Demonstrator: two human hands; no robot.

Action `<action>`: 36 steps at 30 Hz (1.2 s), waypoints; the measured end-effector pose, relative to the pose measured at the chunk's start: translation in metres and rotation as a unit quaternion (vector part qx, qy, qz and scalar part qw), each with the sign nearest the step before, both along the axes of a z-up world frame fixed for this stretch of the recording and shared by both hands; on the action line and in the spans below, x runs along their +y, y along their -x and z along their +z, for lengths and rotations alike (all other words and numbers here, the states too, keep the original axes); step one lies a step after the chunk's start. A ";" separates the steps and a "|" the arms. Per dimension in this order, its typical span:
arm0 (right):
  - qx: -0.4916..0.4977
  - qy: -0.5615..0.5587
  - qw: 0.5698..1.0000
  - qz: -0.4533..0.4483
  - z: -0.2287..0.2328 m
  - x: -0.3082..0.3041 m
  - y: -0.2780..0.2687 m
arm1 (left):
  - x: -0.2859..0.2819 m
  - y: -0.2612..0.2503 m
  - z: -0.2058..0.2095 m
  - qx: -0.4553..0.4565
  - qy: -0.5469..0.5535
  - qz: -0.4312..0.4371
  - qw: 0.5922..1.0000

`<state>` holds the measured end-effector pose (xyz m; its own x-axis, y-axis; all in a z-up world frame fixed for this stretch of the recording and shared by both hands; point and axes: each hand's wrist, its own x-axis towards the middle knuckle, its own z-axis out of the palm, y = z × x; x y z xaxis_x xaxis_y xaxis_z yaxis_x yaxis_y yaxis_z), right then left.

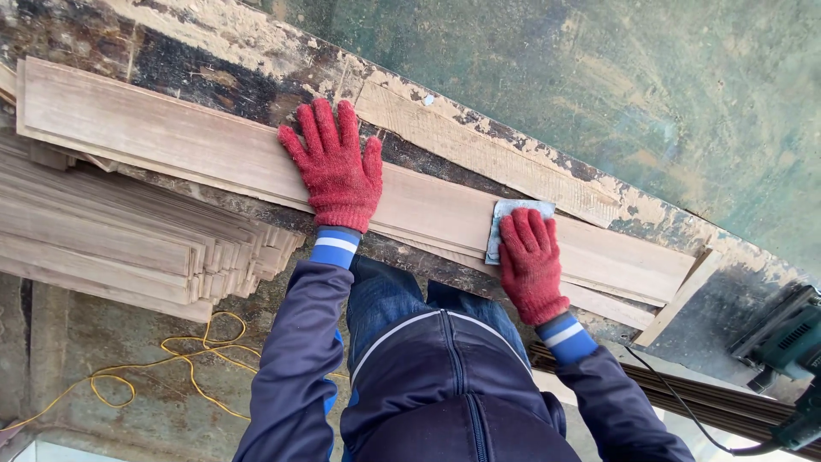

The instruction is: Manually sanding wooden boards using a piece of sandpaper on a workbench.

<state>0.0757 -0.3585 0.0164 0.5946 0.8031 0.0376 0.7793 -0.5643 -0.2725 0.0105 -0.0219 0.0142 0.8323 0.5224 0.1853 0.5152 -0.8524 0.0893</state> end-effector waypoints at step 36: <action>0.035 -0.076 0.987 -0.134 -0.020 0.159 0.067 | 0.164 0.065 0.006 0.086 -0.003 -0.046 0.995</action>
<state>0.0089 -0.1998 -0.0031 0.7904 0.6049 0.0969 0.5841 -0.6964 -0.4169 -0.0549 0.1424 0.0202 0.8963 0.4417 0.0387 0.4420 -0.8970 0.0006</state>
